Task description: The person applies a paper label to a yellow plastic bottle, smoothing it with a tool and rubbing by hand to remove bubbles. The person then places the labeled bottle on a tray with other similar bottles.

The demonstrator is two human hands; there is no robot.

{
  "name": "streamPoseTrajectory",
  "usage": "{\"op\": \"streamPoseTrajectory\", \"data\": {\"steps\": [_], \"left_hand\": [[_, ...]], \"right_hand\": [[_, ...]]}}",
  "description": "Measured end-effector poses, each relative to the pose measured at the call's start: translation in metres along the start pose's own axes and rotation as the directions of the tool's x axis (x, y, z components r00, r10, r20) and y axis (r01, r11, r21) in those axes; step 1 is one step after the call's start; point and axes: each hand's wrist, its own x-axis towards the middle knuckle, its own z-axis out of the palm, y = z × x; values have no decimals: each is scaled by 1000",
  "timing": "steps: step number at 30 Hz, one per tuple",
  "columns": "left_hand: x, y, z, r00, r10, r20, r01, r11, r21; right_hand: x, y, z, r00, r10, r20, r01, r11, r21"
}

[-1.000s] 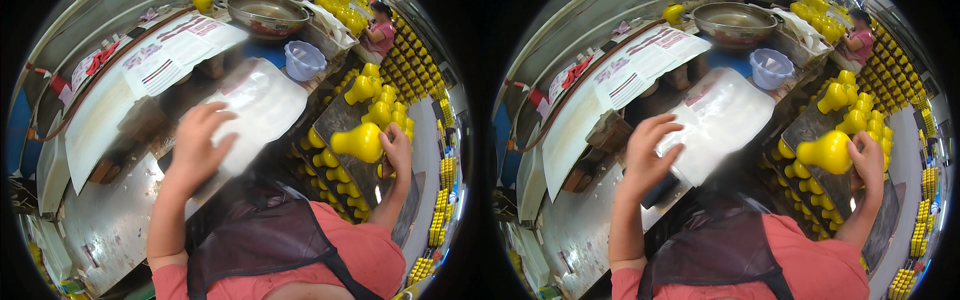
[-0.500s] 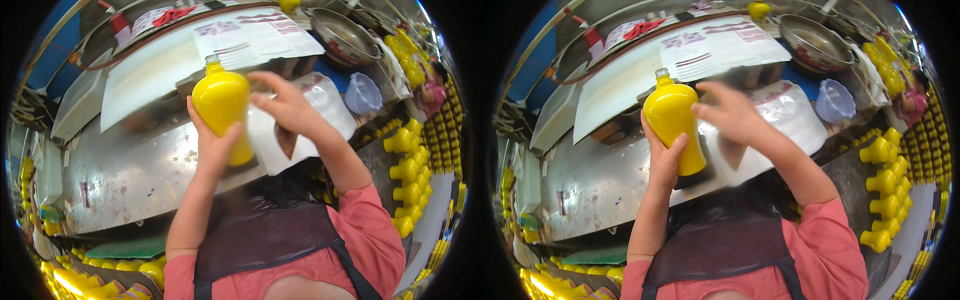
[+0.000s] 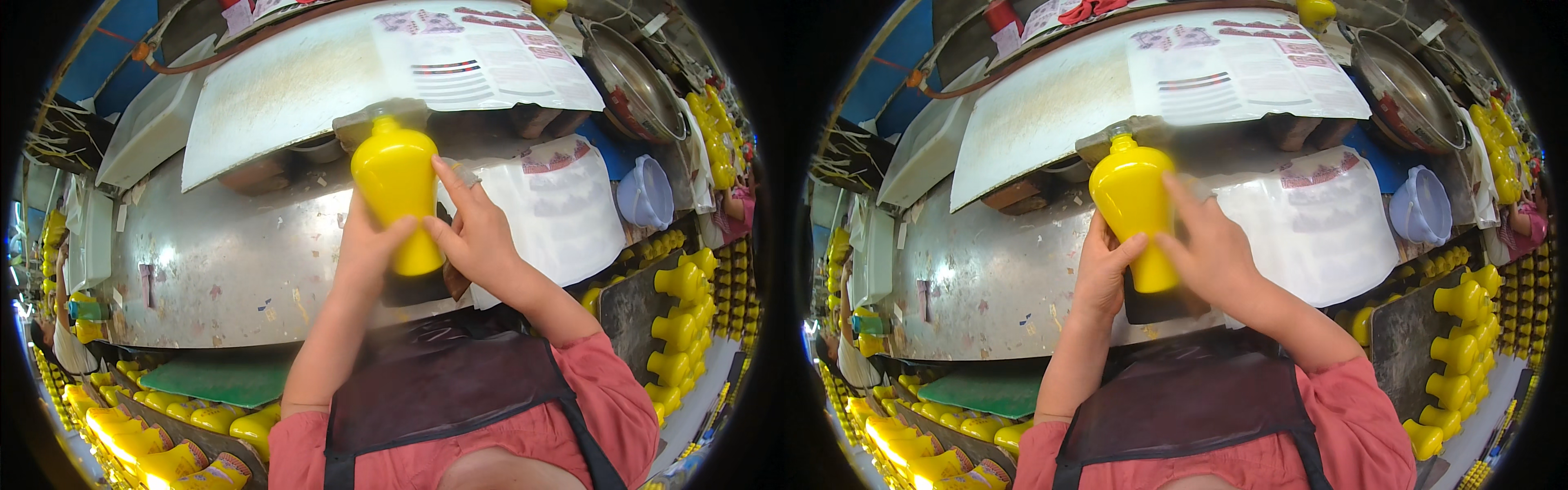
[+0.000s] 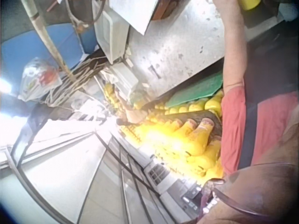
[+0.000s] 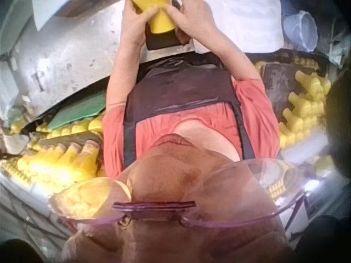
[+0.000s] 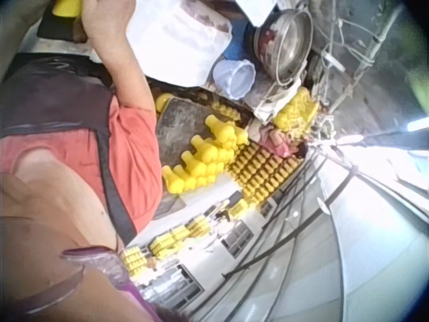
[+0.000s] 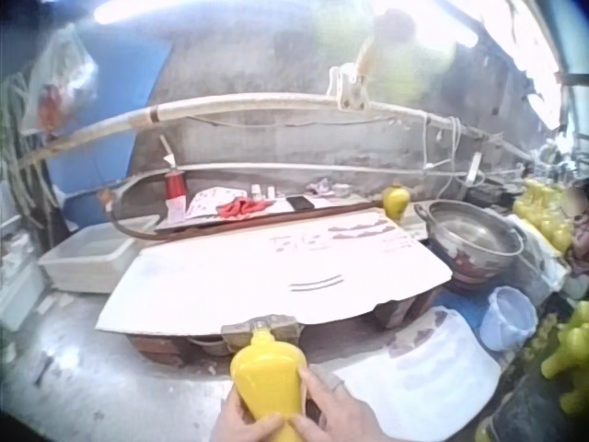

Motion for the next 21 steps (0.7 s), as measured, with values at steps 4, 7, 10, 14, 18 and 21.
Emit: {"op": "streamPoseTrajectory", "data": {"steps": [4, 7, 10, 14, 18, 21], "left_hand": [[-4, 0, 5, 998, 54, -19, -53, 997, 64], [-10, -7, 6, 978, 125, -168, -48, 915, 400], [-9, -13, 4, 959, 220, -177, -120, 884, 451], [0, -12, 6, 969, 222, -110, -175, 927, 331], [-2, -5, 12, 992, 82, -98, -83, 997, -3], [-5, -2, 10, 986, 98, -137, -63, 969, 239]], "right_hand": [[1, 1, 2, 999, 48, 2, -47, 979, 200], [0, 2, 3, 987, 149, 64, -161, 939, 304], [-2, 3, 4, 979, 109, 175, -158, 942, 297], [-6, 5, 8, 979, 109, 173, -171, 900, 401], [-15, 3, 8, 999, -51, -6, 51, 994, 94], [-24, -4, 8, 986, -165, -34, 163, 986, -46]]}}
